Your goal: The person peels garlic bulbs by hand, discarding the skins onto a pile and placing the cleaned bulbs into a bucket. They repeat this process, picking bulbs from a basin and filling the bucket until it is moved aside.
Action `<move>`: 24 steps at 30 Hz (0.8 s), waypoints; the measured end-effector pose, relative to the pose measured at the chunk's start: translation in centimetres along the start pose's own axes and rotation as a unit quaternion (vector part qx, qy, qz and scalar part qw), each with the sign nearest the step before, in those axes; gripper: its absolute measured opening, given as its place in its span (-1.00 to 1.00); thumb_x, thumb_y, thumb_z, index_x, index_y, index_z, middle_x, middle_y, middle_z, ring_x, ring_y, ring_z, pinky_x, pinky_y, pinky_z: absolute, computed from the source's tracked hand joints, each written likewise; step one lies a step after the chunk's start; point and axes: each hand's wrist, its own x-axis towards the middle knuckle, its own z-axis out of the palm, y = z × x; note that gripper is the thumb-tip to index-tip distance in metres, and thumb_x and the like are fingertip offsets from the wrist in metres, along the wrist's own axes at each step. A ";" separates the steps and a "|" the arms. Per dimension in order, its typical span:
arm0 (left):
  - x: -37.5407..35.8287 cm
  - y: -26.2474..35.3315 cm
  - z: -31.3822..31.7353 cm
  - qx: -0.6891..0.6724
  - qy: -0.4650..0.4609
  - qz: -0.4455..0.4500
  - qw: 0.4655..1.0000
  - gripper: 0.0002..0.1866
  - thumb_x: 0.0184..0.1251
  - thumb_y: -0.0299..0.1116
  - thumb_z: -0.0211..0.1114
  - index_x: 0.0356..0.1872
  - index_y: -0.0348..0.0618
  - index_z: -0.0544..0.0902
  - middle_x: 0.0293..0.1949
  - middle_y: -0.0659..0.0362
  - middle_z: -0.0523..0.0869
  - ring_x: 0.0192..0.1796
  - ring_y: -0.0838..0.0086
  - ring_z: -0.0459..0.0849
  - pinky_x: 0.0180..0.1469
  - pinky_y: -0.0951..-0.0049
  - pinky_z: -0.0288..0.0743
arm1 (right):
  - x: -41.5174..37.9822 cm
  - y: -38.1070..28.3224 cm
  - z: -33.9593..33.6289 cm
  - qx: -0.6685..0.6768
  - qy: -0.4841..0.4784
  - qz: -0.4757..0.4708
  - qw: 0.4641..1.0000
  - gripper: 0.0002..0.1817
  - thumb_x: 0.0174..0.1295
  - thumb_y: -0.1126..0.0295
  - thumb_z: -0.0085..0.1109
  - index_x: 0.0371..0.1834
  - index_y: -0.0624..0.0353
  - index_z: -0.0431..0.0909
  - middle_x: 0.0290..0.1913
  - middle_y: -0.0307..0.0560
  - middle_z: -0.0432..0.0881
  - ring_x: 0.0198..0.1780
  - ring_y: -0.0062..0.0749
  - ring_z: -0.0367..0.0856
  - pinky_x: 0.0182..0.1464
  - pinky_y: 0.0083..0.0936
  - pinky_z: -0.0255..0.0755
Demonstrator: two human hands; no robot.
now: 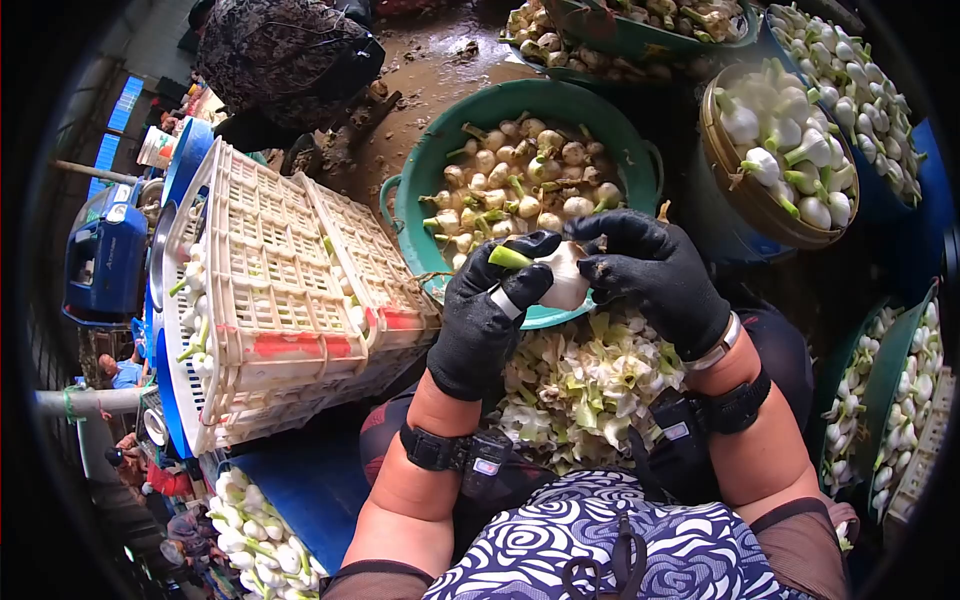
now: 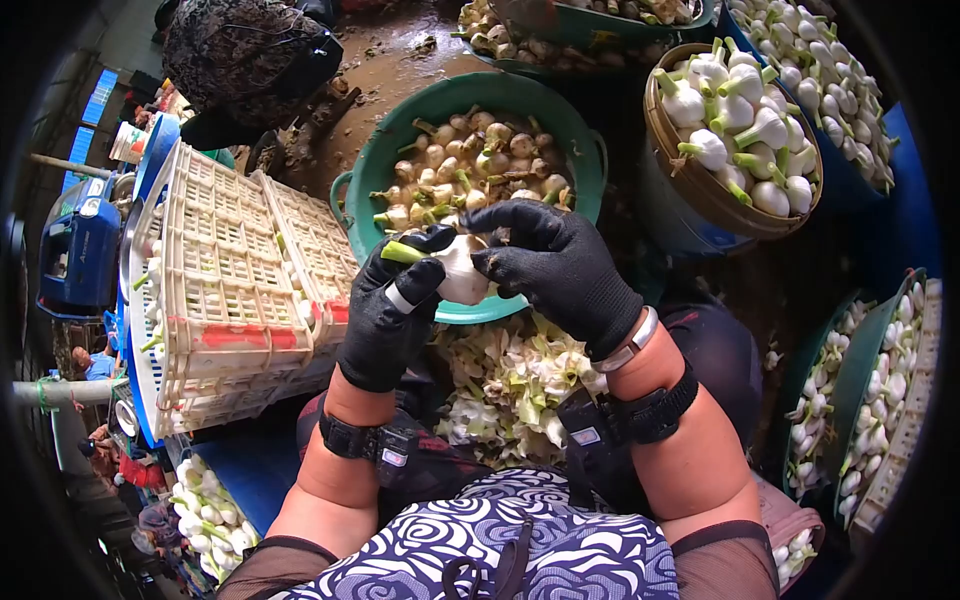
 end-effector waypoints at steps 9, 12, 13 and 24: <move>0.0 -0.2 -1.3 -0.057 -0.034 -0.094 0.993 -0.68 0.29 -0.39 0.21 0.04 -0.28 0.52 0.01 0.10 0.61 0.07 0.37 0.57 0.17 0.39 0.39 | -0.1 -0.7 -0.6 -0.205 -0.137 0.008 0.969 -0.90 0.06 0.49 0.20 -0.37 0.26 0.53 -0.47 -0.12 0.60 -0.40 -0.58 0.55 -0.31 -0.57 0.43; 0.4 -1.1 -2.4 -0.054 -0.045 -0.043 0.997 -0.61 0.34 -0.33 0.16 0.12 -0.30 0.45 0.04 0.07 0.57 0.09 0.29 0.57 0.13 0.34 0.46 | -1.6 0.9 0.2 -0.438 -0.137 -0.134 0.878 -0.91 0.00 0.50 0.13 -0.42 0.22 0.44 -0.51 -0.06 0.48 -0.52 -0.31 0.47 -0.39 -0.49 0.36; 0.5 -1.2 -2.4 -0.055 -0.070 -0.007 0.996 -0.59 0.35 -0.31 0.16 0.15 -0.30 0.42 0.06 0.06 0.56 0.10 0.27 0.56 0.11 0.32 0.49 | -2.1 2.3 0.5 -0.449 -0.200 -0.159 0.856 -0.88 0.01 0.46 0.14 -0.44 0.24 0.43 -0.47 0.07 0.51 -0.47 -0.05 0.51 -0.36 -0.33 0.40; 0.8 -1.9 -0.2 -0.002 -0.066 -0.050 0.997 -0.56 0.39 -0.17 0.14 0.14 -0.27 0.45 -0.06 0.12 0.59 -0.01 0.43 0.58 0.05 0.41 0.47 | -1.4 1.6 0.0 -0.049 -0.036 0.001 0.998 -0.23 0.03 0.40 0.32 0.35 0.19 0.20 0.14 -0.01 0.49 0.02 -0.36 0.56 0.04 -0.46 0.48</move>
